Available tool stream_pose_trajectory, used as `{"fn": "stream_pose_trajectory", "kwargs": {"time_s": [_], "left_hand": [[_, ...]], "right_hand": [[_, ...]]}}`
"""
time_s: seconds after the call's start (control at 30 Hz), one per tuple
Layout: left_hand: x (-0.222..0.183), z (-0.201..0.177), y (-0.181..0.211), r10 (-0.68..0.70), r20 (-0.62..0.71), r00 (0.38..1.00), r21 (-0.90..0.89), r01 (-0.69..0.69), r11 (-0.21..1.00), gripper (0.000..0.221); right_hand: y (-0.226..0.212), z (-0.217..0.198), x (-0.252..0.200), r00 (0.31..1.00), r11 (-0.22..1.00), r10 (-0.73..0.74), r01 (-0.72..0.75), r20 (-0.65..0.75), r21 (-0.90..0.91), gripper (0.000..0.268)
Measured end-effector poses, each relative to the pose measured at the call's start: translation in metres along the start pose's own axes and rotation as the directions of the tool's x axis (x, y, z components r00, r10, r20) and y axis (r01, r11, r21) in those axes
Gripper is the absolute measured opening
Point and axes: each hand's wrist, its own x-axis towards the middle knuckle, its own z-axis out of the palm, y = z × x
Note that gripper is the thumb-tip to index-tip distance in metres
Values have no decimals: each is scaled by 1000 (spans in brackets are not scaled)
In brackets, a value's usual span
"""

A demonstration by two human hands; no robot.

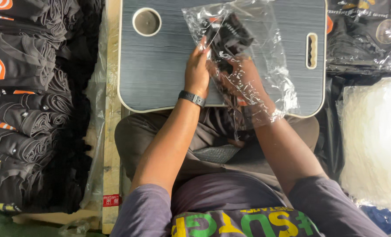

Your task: The person takes folded shirts from a stack, places each one into a clear plastic bag, and seals the bags by pressing the adhesive strip.

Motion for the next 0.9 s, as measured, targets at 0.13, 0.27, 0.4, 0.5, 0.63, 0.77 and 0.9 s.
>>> {"fn": "stream_pose_trajectory", "kwargs": {"time_s": [0.13, 0.27, 0.4, 0.5, 0.63, 0.77, 0.9], "left_hand": [[1, -12, -13, -8, -20, 1000, 350, 15, 937, 52], [-26, 15, 26, -29, 5, 1000, 370, 25, 929, 64], [-24, 27, 61, -154, -111, 982, 232, 176, 957, 66], [-1, 16, 49, -193, -198, 961, 287, 245, 926, 41], [0, 16, 42, -56, -233, 971, 414, 151, 898, 39], [3, 7, 28, 73, -229, 971, 589, 79, 804, 46], [1, 8, 28, 90, -203, 975, 535, 34, 844, 45]], "right_hand": [[5, 6, 8, 998, 971, 40, -27, -50, 236, 51], [-33, 12, 6, 979, 949, 203, -194, -10, 248, 45], [-38, 29, -5, 995, 950, 72, -89, 66, 300, 58], [-67, -12, -5, 975, 933, 22, -99, 220, 347, 61], [-54, -44, -8, 998, 976, -7, -8, 65, 219, 36], [-30, -57, 0, 975, 967, 224, -222, -3, -128, 41], [0, -64, -2, 971, 983, -163, 176, -178, 59, 30]]}}
